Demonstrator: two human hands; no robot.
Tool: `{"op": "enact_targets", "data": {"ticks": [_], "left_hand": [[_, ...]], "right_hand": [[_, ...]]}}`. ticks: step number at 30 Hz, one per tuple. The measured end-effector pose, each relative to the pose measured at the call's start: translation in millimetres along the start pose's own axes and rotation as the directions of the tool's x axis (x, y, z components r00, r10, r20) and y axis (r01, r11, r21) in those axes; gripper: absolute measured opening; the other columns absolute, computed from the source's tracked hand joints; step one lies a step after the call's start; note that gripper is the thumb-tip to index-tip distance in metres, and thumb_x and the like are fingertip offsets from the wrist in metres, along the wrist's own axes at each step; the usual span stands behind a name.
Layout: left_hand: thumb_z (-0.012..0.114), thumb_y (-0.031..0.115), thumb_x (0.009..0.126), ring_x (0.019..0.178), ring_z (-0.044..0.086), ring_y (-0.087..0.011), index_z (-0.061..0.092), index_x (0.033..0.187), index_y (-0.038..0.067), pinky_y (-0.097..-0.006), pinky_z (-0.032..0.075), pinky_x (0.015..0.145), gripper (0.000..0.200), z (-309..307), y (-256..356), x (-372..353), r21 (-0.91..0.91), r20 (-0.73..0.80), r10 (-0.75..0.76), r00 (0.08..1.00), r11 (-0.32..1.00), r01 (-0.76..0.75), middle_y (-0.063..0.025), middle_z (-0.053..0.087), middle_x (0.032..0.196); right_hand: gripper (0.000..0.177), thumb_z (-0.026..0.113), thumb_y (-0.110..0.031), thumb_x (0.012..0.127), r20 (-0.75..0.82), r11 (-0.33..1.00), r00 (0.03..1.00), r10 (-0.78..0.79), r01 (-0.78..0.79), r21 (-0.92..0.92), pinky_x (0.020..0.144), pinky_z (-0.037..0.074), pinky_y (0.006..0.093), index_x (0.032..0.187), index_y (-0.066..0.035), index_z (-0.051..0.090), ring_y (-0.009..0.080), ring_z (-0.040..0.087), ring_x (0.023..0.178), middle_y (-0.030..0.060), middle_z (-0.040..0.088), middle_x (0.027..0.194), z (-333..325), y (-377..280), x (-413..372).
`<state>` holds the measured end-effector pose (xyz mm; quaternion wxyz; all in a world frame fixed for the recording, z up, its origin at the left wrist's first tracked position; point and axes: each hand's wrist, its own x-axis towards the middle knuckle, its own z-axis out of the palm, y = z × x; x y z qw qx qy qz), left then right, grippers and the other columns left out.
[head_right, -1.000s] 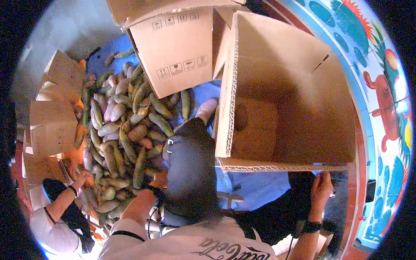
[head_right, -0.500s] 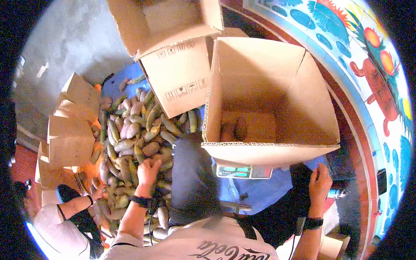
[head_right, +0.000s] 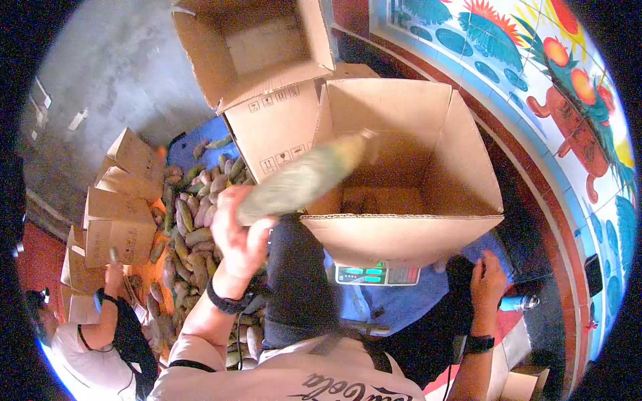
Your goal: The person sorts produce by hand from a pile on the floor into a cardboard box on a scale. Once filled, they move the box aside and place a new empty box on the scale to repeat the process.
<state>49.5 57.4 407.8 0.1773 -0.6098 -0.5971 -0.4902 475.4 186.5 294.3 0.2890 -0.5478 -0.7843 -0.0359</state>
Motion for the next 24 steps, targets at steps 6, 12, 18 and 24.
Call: {"op": "enact_targets", "data": {"ticks": [6, 12, 18, 24], "left_hand": [[0.074, 0.036, 0.069, 0.083, 0.059, -0.0284, 0.061, 0.093, 0.001, -0.0488, 0.036, 0.093, 0.044, 48, 25, 25, -0.022, 0.241, 0.158, 0.958, 0.987, -0.158, -0.0126, 0.062, 0.085], [0.07, 0.027, 0.074, 0.085, 0.058, -0.0282, 0.063, 0.09, 0.002, -0.0498, 0.034, 0.096, 0.03, 62, 20, 23, -0.033, 0.301, 0.124, 0.945, 0.992, -0.12, -0.0123, 0.062, 0.084], [0.063, 0.016, 0.078, 0.095, 0.056, -0.0324, 0.061, 0.099, 0.001, -0.0466, 0.036, 0.096, 0.026, 61, 14, 12, -0.17, 0.216, 0.089, 0.972, 0.984, -0.052, -0.0156, 0.059, 0.1], [0.052, 0.029, 0.087, 0.113, 0.05, -0.035, 0.056, 0.11, -0.002, -0.0416, 0.037, 0.098, 0.038, 32, -15, -10, -0.206, 0.173, -0.073, 0.982, 0.972, 0.109, -0.021, 0.052, 0.121]], "right_hand": [[0.02, 0.058, -0.006, 0.082, -0.037, 0.999, 0.999, -0.036, 0.037, 0.018, 0.068, 0.049, 0.0429, 0.102, -0.002, 0.057, 0.0371, 0.062, 0.079, 0.0196, 0.063, 0.093, -1, -2, 1], [0.019, 0.057, -0.006, 0.083, -0.025, 0.999, 0.999, -0.026, 0.027, 0.033, 0.072, 0.049, 0.0429, 0.101, -0.001, 0.057, 0.0381, 0.061, 0.082, 0.0198, 0.063, 0.095, -2, -4, 2], [0.018, 0.056, -0.006, 0.084, 0.025, 1.0, 1.0, -0.004, 0.003, 0.025, 0.073, 0.049, 0.0432, 0.101, -0.001, 0.057, 0.039, 0.061, 0.084, 0.02, 0.063, 0.097, 0, -3, 3], [0.019, 0.056, -0.006, 0.084, 0.041, 0.999, 0.999, -0.028, 0.029, -0.026, 0.074, 0.049, 0.0433, 0.102, -0.001, 0.057, 0.0383, 0.061, 0.086, 0.0198, 0.062, 0.098, -3, -5, 2]]}}
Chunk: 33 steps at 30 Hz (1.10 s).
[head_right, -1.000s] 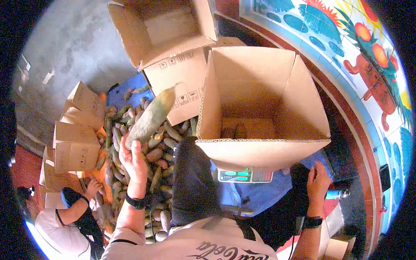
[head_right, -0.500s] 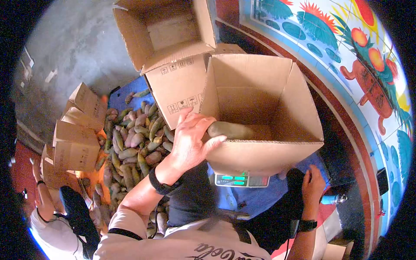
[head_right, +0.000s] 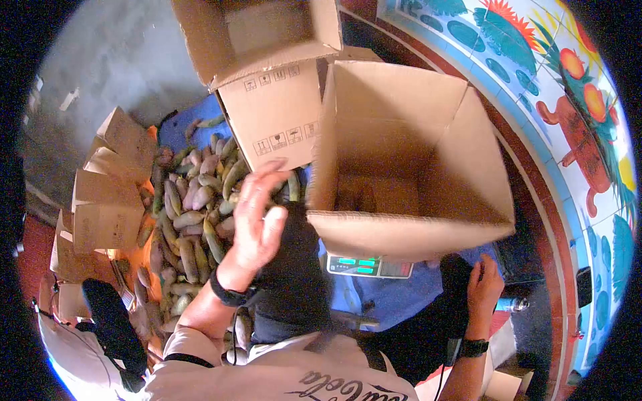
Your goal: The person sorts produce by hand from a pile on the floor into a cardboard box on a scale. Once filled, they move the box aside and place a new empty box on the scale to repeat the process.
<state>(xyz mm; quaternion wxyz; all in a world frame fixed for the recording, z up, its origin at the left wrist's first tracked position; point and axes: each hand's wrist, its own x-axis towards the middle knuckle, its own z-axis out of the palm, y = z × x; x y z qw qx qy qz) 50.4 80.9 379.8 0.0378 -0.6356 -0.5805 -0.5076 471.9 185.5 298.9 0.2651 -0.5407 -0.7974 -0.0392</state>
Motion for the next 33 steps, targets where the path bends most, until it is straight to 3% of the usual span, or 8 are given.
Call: {"op": "enact_targets", "data": {"ticks": [7, 14, 17, 18, 19, 25, 30, 33], "left_hand": [[0.054, 0.019, 0.087, 0.102, 0.055, -0.0358, 0.059, 0.1, -0.002, -0.0399, 0.043, 0.09, 0.025, -28, -101, -76, 0.18, -0.11, -0.452, 0.885, 0.867, 0.465, -0.0204, 0.059, 0.107], [0.057, 0.03, 0.082, 0.095, 0.058, -0.0366, 0.063, 0.097, 0.004, -0.0429, 0.046, 0.083, 0.03, 26, -209, -227, 0.275, 0.158, -0.795, 0.585, 0.605, 0.747, -0.0194, 0.062, 0.099], [0.056, 0.033, 0.081, 0.096, 0.059, -0.0367, 0.062, 0.098, 0.003, -0.0437, 0.046, 0.085, 0.035, 62, -227, -269, 0.328, 0.296, -0.825, 0.481, 0.561, 0.76, -0.0192, 0.063, 0.098], [0.056, 0.033, 0.08, 0.099, 0.057, -0.0369, 0.06, 0.105, 0.007, -0.0448, 0.045, 0.087, 0.036, 85, -257, -313, 0.335, 0.23, -0.694, 0.682, 0.714, 0.614, -0.019, 0.061, 0.104], [0.056, 0.033, 0.08, 0.099, 0.057, -0.0369, 0.06, 0.105, 0.007, -0.0448, 0.045, 0.087, 0.036, 86, -249, -308, 0.329, 0.231, -0.701, 0.675, 0.709, 0.623, -0.019, 0.061, 0.104], [0.062, 0.018, 0.073, 0.113, 0.049, -0.0369, 0.05, 0.12, 0.015, -0.046, 0.044, 0.092, 0.048, 99, -219, -291, 0.578, 0.523, -0.831, 0.188, 0.508, 0.638, -0.0159, 0.049, 0.121], [0.059, 0.017, 0.078, 0.111, 0.049, -0.0333, 0.045, 0.127, 0.02, -0.0491, 0.043, 0.09, 0.05, 117, -224, -326, 0.642, 0.638, -0.705, 0.31, 0.709, 0.293, -0.0113, 0.047, 0.12], [0.061, 0.022, 0.079, 0.109, 0.05, -0.0313, 0.052, 0.121, 0.019, -0.0471, 0.045, 0.086, 0.043, 126, -237, -320, 0.544, 0.556, -0.793, 0.25, 0.574, 0.612, -0.0122, 0.048, 0.117]], "right_hand": [[0.02, 0.056, -0.006, 0.084, 0.057, 0.998, 0.998, 0.034, -0.031, -0.054, 0.074, 0.049, 0.0427, 0.104, -0.001, 0.056, 0.038, 0.061, 0.087, 0.0193, 0.062, 0.099, -1, 4, 0], [0.019, 0.052, -0.009, 0.088, 0.138, 0.987, 0.987, 0.078, -0.057, -0.152, 0.073, 0.049, 0.0401, 0.103, 0.0, 0.057, 0.0368, 0.062, 0.085, 0.0205, 0.063, 0.096, 4, 28, -7], [0.018, 0.052, -0.01, 0.089, 0.126, 0.983, 0.991, 0.035, -0.011, -0.181, 0.07, 0.05, 0.0394, 0.103, -0.001, 0.058, 0.036, 0.063, 0.081, 0.0194, 0.064, 0.092, 4, 34, -9], [0.017, 0.052, -0.011, 0.089, 0.095, 0.98, 0.995, -0.033, 0.051, -0.19, 0.069, 0.05, 0.0392, 0.102, -0.002, 0.058, 0.0355, 0.063, 0.08, 0.0188, 0.064, 0.091, 3, 34, -9], [0.016, 0.052, -0.011, 0.089, 0.063, 0.973, 0.993, -0.102, 0.112, -0.2, 0.068, 0.05, 0.039, 0.101, -0.003, 0.058, 0.035, 0.063, 0.079, 0.0181, 0.064, 0.09, 3, 33, -7], [0.014, 0.053, -0.011, 0.087, 0.206, 0.977, 0.972, 0.108, -0.066, -0.203, 0.064, 0.047, 0.0427, 0.096, 0.0, 0.056, 0.0415, 0.06, 0.078, 0.0237, 0.061, 0.087, -2, 21, -3], [0.012, 0.056, -0.009, 0.083, 0.231, 0.977, 0.971, 0.061, -0.011, -0.214, 0.062, 0.045, 0.0458, 0.09, 0.0, 0.054, 0.0446, 0.056, 0.075, 0.0248, 0.058, 0.08, -2, 27, -5], [0.011, 0.056, -0.007, 0.08, 0.202, 0.979, 0.979, -0.003, 0.044, -0.199, 0.062, 0.043, 0.0478, 0.088, 0.0, 0.053, 0.0448, 0.055, 0.073, 0.0234, 0.057, 0.075, 0, 25, -5]]}}
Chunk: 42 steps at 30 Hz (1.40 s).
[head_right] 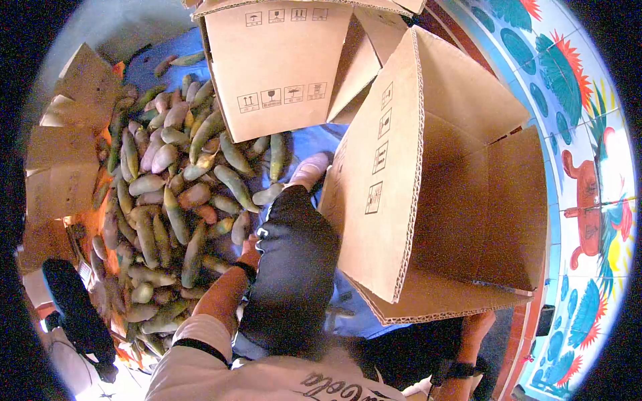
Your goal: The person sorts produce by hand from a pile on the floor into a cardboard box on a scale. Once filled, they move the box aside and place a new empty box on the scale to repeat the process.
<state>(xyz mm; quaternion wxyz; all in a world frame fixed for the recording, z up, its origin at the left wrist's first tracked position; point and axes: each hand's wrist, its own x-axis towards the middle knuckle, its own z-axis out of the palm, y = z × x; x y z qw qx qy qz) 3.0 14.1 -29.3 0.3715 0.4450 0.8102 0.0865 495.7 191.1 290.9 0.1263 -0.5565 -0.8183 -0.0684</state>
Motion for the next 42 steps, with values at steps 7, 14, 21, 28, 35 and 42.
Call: {"op": "enact_targets", "data": {"ticks": [7, 14, 21, 28, 35, 42], "left_hand": [[0.065, 0.029, 0.077, 0.098, 0.059, -0.0308, 0.061, 0.104, 0.007, -0.042, 0.05, 0.079, 0.035, -10, -5, -15, 0.433, 0.068, 0.132, 0.989, 0.889, -0.148, -0.0163, 0.059, 0.105], [0.062, 0.055, 0.074, 0.102, 0.06, -0.0351, 0.048, 0.115, 0.002, -0.044, 0.048, 0.084, 0.069, -32, 5, -53, 0.093, 0.239, -0.141, 0.961, 0.988, 0.122, -0.0209, 0.061, 0.107], [0.055, 0.046, 0.084, 0.096, 0.062, -0.03, 0.046, 0.12, 0.001, -0.0367, 0.05, 0.083, 0.059, -33, -30, -47, 0.307, 0.091, -0.294, 0.952, 0.917, 0.254, -0.0156, 0.062, 0.1], [0.057, 0.038, 0.086, 0.095, 0.059, -0.0372, 0.053, 0.112, 0.0, -0.0422, 0.049, 0.078, 0.046, -151, 6, -84, -0.312, -0.53, -0.183, 0.828, 0.95, 0.01, -0.0256, 0.061, 0.094], [0.058, 0.035, 0.089, 0.08, 0.054, -0.0127, 0.048, 0.118, -0.003, -0.0261, 0.046, 0.07, 0.048, -272, 154, -170, -0.589, -0.737, -0.116, 0.666, 0.593, -0.549, -0.008, 0.058, 0.1], [0.061, 0.031, 0.086, 0.102, 0.054, -0.0229, 0.05, 0.117, -0.002, -0.0344, 0.042, 0.089, 0.047, -300, 251, -202, -0.019, -0.877, 0.398, 0.267, 0.528, -0.849, -0.0145, 0.058, 0.106]], "right_hand": [[0.012, 0.057, -0.007, 0.077, -0.008, 1.0, 1.0, -0.017, 0.017, -0.003, 0.062, 0.042, 0.0487, 0.085, 0.001, 0.053, 0.0449, 0.054, 0.072, 0.0226, 0.057, 0.074, 7, 10, -4], [0.013, 0.052, -0.01, 0.085, -0.01, 0.999, 1.0, -0.013, 0.014, 0.047, 0.065, 0.044, 0.0478, 0.091, 0.001, 0.056, 0.0445, 0.055, 0.078, 0.0233, 0.059, 0.083, -10, -32, 13], [0.014, 0.049, -0.009, 0.088, -0.048, 0.998, 0.999, -0.011, 0.014, 0.061, 0.066, 0.046, 0.0461, 0.096, 0.0, 0.056, 0.0416, 0.057, 0.079, 0.0215, 0.059, 0.088, -13, -41, 16], [0.014, 0.055, -0.005, 0.084, -0.112, 0.996, 0.994, -0.012, 0.022, 0.089, 0.063, 0.046, 0.0452, 0.098, -0.004, 0.057, 0.0393, 0.058, 0.073, 0.0188, 0.06, 0.083, -10, -36, 11], [0.013, 0.056, -0.005, 0.083, -0.125, 0.983, 0.99, 0.067, -0.044, 0.179, 0.063, 0.047, 0.0448, 0.095, -0.003, 0.057, 0.0379, 0.059, 0.073, 0.0191, 0.061, 0.084, -11, -36, 8], [0.013, 0.057, -0.006, 0.083, -0.244, 0.985, 0.97, -0.013, 0.054, 0.163, 0.065, 0.048, 0.0435, 0.095, -0.003, 0.057, 0.0364, 0.06, 0.074, 0.0183, 0.062, 0.087, -7, -29, 5]]}}
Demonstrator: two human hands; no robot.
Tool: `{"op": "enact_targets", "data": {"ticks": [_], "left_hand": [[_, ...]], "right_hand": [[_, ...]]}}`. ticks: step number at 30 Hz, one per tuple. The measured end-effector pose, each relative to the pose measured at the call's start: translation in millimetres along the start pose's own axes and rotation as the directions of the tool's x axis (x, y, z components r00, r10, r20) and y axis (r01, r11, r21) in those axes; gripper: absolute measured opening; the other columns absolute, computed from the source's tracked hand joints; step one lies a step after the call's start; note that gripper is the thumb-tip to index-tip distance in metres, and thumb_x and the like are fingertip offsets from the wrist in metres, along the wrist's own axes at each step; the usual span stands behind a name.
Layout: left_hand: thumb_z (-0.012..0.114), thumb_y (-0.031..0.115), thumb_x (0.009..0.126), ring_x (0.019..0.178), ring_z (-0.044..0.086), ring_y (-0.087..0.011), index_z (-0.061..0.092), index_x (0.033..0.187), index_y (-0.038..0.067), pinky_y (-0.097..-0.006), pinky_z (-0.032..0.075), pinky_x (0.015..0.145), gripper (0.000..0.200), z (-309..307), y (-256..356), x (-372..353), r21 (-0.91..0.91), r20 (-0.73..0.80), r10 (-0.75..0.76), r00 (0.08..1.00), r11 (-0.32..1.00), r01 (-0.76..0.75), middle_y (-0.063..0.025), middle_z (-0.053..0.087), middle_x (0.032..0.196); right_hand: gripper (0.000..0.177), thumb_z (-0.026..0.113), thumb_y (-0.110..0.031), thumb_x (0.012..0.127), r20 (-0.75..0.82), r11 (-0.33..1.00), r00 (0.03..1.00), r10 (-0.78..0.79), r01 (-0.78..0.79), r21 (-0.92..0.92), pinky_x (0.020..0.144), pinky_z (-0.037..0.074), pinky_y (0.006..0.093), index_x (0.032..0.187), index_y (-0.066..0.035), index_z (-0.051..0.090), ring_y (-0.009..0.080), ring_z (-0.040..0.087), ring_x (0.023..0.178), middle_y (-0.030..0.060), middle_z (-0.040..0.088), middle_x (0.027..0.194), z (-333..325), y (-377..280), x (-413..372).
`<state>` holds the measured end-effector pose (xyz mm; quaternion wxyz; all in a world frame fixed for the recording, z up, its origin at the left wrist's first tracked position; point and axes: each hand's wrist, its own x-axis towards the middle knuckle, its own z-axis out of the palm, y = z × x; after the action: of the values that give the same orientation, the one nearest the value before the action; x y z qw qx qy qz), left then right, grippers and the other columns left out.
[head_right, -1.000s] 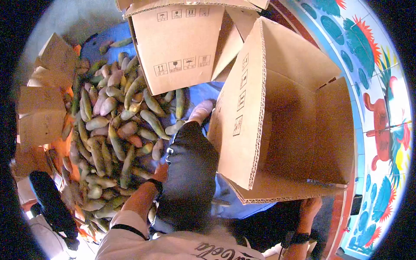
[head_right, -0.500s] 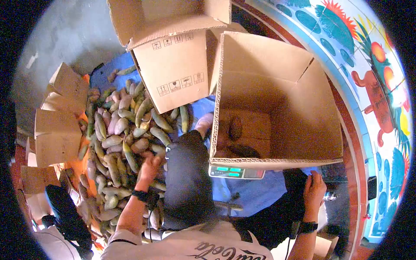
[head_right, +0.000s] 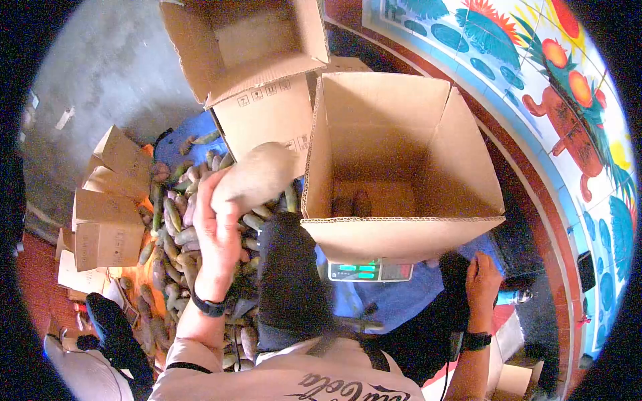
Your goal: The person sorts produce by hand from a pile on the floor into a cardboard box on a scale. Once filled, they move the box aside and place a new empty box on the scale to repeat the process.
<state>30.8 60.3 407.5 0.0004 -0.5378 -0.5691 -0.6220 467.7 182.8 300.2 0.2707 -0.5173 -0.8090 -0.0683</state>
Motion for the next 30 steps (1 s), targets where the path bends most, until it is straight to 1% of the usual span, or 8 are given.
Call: {"op": "enact_targets", "data": {"ticks": [4, 5, 8, 14, 18, 21, 27, 30], "left_hand": [[0.07, 0.026, 0.074, 0.095, 0.058, -0.0295, 0.053, 0.114, 0.0, -0.038, 0.045, 0.084, 0.051, 32, 24, 14, 0.273, 0.195, 0.162, 0.967, 0.938, -0.212, -0.0151, 0.059, 0.104], [0.073, 0.024, 0.069, 0.091, 0.058, -0.0352, 0.054, 0.112, 0.0, -0.0397, 0.046, 0.081, 0.052, 40, 27, 16, 0.286, 0.237, 0.163, 0.958, 0.93, -0.23, -0.0168, 0.059, 0.1], [0.075, 0.022, 0.067, 0.084, 0.055, -0.0319, 0.057, 0.11, 0.004, -0.0397, 0.044, 0.08, 0.05, 64, 25, 15, 0.265, 0.286, 0.245, 0.926, 0.909, -0.322, -0.0137, 0.058, 0.091], [0.071, 0.017, 0.072, 0.087, 0.053, -0.0304, 0.063, 0.099, 0.007, -0.0413, 0.041, 0.082, 0.031, 75, 19, 12, 0.18, 0.413, 0.213, 0.886, 0.934, -0.309, -0.0116, 0.058, 0.088], [0.068, 0.016, 0.075, 0.086, 0.053, -0.0311, 0.064, 0.096, 0.005, -0.0412, 0.041, 0.082, 0.023, 75, 9, 8, 0.196, 0.364, 0.212, 0.907, 0.935, -0.297, -0.0111, 0.059, 0.089], [0.065, 0.016, 0.078, 0.089, 0.054, -0.0317, 0.063, 0.097, 0.004, -0.0412, 0.041, 0.083, 0.022, 74, 8, 4, 0.14, 0.334, 0.235, 0.913, 0.945, -0.295, -0.012, 0.06, 0.094], [0.061, 0.016, 0.081, 0.12, 0.046, -0.0355, 0.057, 0.107, 0.0, -0.044, 0.036, 0.1, 0.032, 62, 5, -4, 0.058, 0.39, 0.196, 0.9, 0.97, -0.236, -0.0193, 0.052, 0.124], [0.061, 0.018, 0.081, 0.119, 0.046, -0.0358, 0.057, 0.109, 0.0, -0.0437, 0.037, 0.099, 0.034, 48, 5, -10, 0.102, 0.345, 0.134, 0.929, 0.979, -0.179, -0.0194, 0.052, 0.124]], "right_hand": [[0.012, 0.056, -0.008, 0.084, 0.019, 0.999, 0.999, 0.035, -0.035, -0.029, 0.066, 0.049, 0.0435, 0.095, -0.003, 0.058, 0.0366, 0.06, 0.076, 0.0173, 0.062, 0.089, 4, 6, -3], [0.012, 0.056, -0.008, 0.084, 0.016, 0.999, 0.999, 0.032, -0.031, -0.028, 0.066, 0.049, 0.0435, 0.095, -0.003, 0.058, 0.0366, 0.06, 0.076, 0.0173, 0.062, 0.089, 3, 5, -2], [0.012, 0.056, -0.009, 0.085, 0.012, 0.999, 0.999, 0.032, -0.031, -0.022, 0.066, 0.049, 0.0437, 0.095, -0.003, 0.058, 0.0367, 0.061, 0.076, 0.0167, 0.062, 0.089, 1, 3, -2], [0.012, 0.056, -0.009, 0.085, 0.069, 0.998, 0.995, 0.066, -0.066, -0.01, 0.067, 0.049, 0.0438, 0.095, -0.003, 0.058, 0.0364, 0.061, 0.078, 0.0168, 0.063, 0.091, -2, 1, 0], [0.012, 0.056, -0.008, 0.085, 0.028, 0.999, 0.999, 0.042, -0.043, 0.014, 0.069, 0.049, 0.0428, 0.095, -0.003, 0.058, 0.0358, 0.062, 0.079, 0.0166, 0.063, 0.093, -4, -4, 1], [0.011, 0.056, -0.008, 0.084, 0.045, 0.999, 0.998, 0.051, -0.051, 0.005, 0.069, 0.049, 0.0427, 0.094, -0.003, 0.058, 0.0358, 0.062, 0.079, 0.0165, 0.063, 0.093, -3, -3, 1], [0.011, 0.056, -0.008, 0.084, 0.034, 1.0, 0.999, 0.029, -0.028, -0.004, 0.069, 0.049, 0.0431, 0.093, -0.002, 0.058, 0.0365, 0.061, 0.078, 0.0166, 0.063, 0.091, 1, 1, 0], [0.01, 0.056, -0.007, 0.084, 0.038, 1.0, 0.999, 0.02, -0.02, -0.011, 0.068, 0.049, 0.0432, 0.093, -0.002, 0.058, 0.0368, 0.061, 0.078, 0.0169, 0.063, 0.09, 0, 1, 0]]}}
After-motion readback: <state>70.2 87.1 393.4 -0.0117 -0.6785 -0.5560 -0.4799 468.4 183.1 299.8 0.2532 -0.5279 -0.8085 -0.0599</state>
